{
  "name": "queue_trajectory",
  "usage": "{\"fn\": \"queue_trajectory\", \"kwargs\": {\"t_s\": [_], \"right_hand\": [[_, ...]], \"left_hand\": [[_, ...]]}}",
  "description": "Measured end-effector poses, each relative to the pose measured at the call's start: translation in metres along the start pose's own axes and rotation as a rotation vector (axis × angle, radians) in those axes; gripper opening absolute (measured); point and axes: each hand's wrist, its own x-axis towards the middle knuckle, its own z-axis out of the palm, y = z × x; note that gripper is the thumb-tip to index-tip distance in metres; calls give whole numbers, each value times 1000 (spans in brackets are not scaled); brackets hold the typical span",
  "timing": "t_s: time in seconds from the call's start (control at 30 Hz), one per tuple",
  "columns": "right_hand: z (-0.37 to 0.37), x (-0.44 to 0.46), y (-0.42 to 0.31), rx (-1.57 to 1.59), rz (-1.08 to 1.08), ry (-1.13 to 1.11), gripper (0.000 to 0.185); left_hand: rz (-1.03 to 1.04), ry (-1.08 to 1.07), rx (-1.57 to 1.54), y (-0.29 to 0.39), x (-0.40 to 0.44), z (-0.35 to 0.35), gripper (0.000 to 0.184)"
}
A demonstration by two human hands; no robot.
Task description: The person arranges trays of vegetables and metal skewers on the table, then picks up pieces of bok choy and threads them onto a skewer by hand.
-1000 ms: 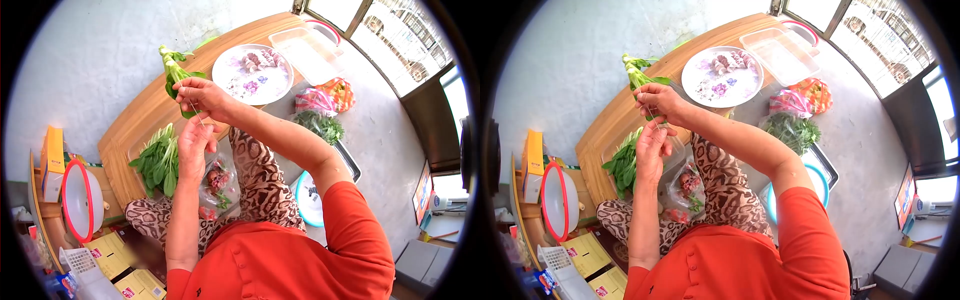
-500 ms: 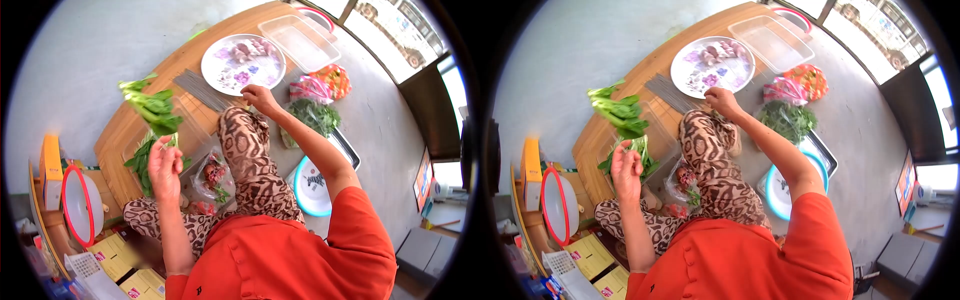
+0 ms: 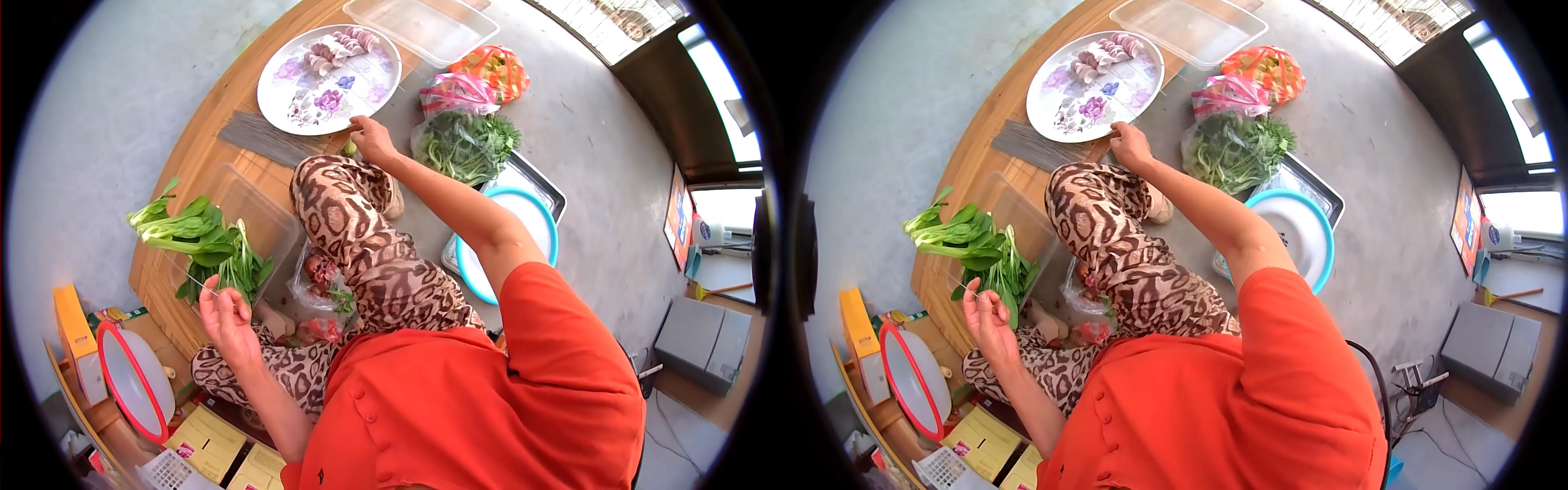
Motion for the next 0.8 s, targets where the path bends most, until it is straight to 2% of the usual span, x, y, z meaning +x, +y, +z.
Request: {"fn": "queue_trajectory", "kwargs": {"t_s": [0.1, 0.37, 0.6, 0.8], "right_hand": [[3, 0, -3, 22, 50, 23, 37], [8, 14, -5, -15, 26, 76, 34], [26, 54, -15, -48, 113, 18, 31], [51, 110, -2, -143, -1, 22, 29]], "left_hand": [[-14, 8, 16, -3, -4, -4, 28], [-22, -9, 4, -7, -6, -4, 29], [-58, 19, 29, -5, -12, 1, 30], [-71, 51, 21, -11, -12, -6, 28]]}}
